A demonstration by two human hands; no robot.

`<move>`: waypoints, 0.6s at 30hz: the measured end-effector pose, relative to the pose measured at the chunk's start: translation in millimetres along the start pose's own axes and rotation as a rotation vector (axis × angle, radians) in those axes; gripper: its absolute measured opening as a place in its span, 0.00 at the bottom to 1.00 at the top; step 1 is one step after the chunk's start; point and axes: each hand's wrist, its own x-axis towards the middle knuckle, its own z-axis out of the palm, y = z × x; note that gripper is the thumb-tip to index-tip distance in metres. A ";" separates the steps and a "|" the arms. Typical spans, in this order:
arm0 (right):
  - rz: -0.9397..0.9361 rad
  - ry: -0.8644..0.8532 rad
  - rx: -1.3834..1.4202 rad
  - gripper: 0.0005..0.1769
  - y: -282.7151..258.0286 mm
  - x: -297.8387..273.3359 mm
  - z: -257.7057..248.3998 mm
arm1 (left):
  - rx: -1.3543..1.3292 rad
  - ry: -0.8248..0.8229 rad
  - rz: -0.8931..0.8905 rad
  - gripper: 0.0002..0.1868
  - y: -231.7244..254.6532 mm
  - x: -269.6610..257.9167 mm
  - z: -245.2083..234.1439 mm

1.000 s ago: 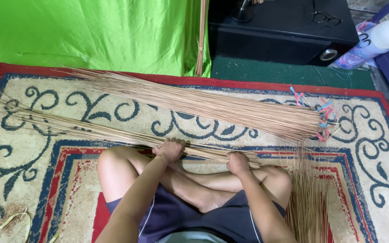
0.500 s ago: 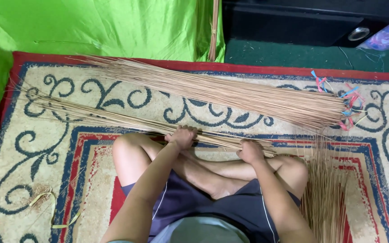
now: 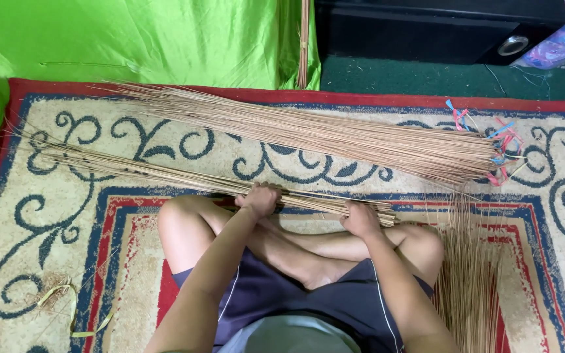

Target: Gathering and aligning thin wooden sticks into a bundle and tying them together to create a broom.

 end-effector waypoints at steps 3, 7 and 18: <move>-0.003 -0.008 -0.014 0.21 13.5 12.6 16.3 | 0.011 0.010 -0.001 0.12 -4.0 1.7 14.4; 0.002 -0.018 -0.025 0.21 19.7 20.0 26.1 | 0.022 -0.002 -0.009 0.10 0.9 -11.5 -11.3; -0.075 0.121 -0.022 0.27 -10.6 -16.4 -17.6 | -0.074 -0.005 -0.005 0.20 7.5 -7.1 -37.8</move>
